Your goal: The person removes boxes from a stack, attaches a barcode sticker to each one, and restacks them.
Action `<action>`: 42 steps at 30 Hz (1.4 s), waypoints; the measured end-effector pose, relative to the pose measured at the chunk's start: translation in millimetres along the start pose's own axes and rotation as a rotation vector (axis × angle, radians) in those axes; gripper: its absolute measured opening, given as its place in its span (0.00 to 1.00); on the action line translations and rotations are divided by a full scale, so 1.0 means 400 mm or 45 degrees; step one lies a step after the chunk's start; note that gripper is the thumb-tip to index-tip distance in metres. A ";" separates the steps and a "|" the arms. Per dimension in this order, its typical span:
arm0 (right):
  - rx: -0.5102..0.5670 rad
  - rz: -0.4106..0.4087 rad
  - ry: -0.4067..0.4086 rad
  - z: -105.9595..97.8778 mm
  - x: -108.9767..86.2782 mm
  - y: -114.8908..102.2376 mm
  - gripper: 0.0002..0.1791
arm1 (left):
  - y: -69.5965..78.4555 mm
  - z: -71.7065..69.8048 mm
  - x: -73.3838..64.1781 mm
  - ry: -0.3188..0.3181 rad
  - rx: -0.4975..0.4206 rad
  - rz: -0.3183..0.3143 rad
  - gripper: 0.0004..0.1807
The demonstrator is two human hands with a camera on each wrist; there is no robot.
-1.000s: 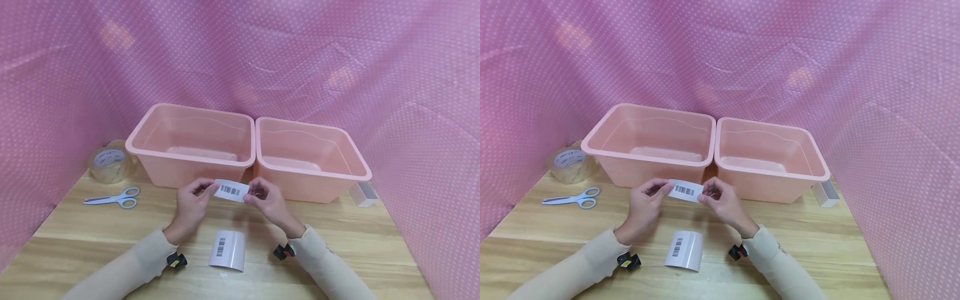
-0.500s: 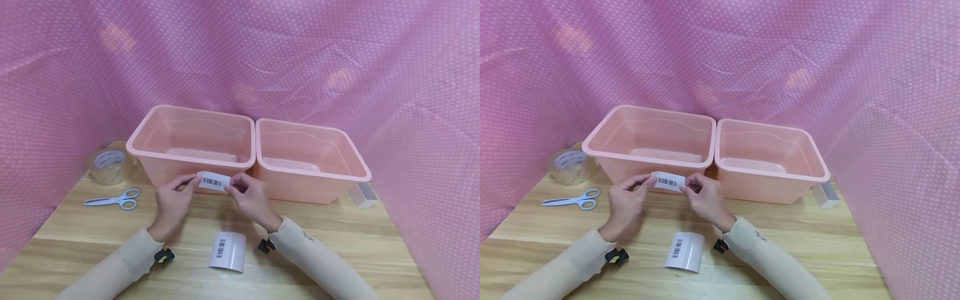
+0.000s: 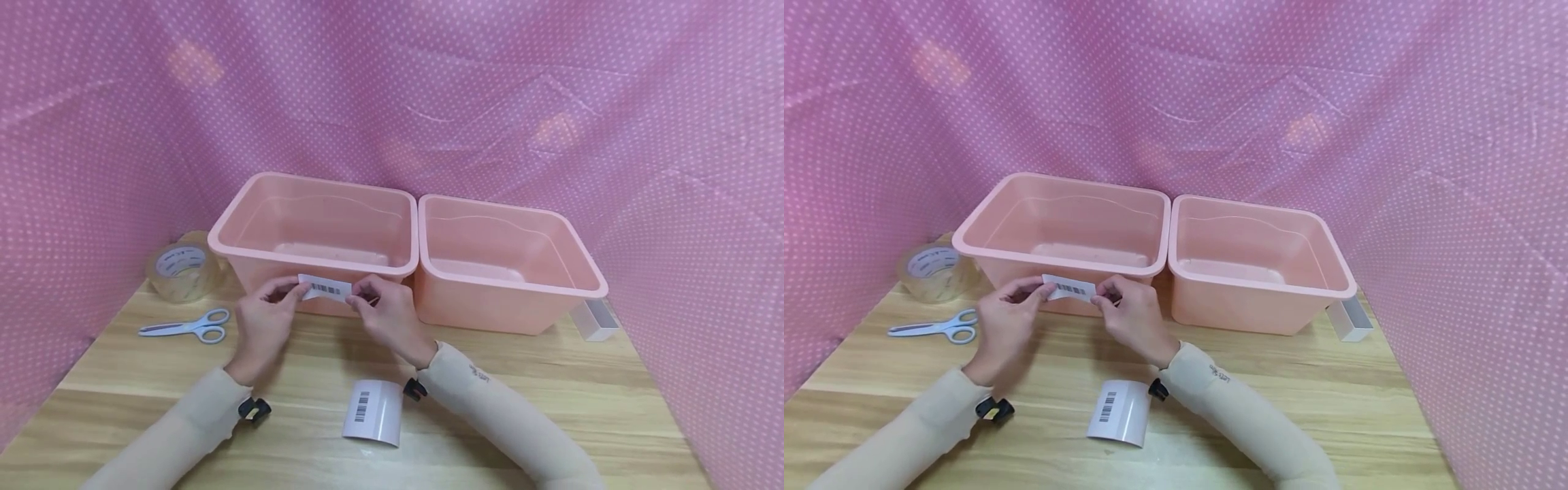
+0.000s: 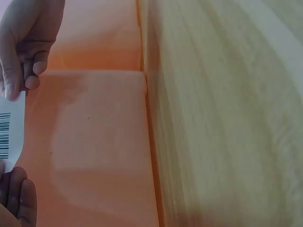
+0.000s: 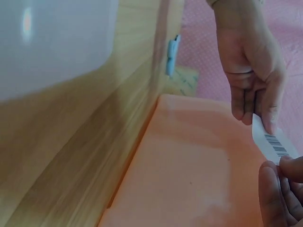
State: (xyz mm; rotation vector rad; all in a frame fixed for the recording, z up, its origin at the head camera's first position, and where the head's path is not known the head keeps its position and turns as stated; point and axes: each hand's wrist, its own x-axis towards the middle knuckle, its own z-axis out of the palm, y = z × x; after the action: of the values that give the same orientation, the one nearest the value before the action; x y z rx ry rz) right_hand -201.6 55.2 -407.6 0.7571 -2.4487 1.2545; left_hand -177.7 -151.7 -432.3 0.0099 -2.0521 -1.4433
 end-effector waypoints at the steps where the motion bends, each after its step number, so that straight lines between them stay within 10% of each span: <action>1: 0.002 0.004 -0.002 0.003 0.002 0.001 0.03 | -0.002 -0.001 0.004 0.004 -0.001 -0.016 0.14; 42: 0.170 0.033 -0.275 0.016 0.002 -0.022 0.19 | -0.028 -0.011 0.038 0.034 0.102 -0.071 0.10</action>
State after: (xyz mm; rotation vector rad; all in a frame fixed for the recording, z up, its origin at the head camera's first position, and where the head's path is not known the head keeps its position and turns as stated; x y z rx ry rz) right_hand -197.6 45.5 -405.0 0.9441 -2.5689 1.4256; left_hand -191.4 -165.1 -433.8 0.1193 -2.1017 -1.3860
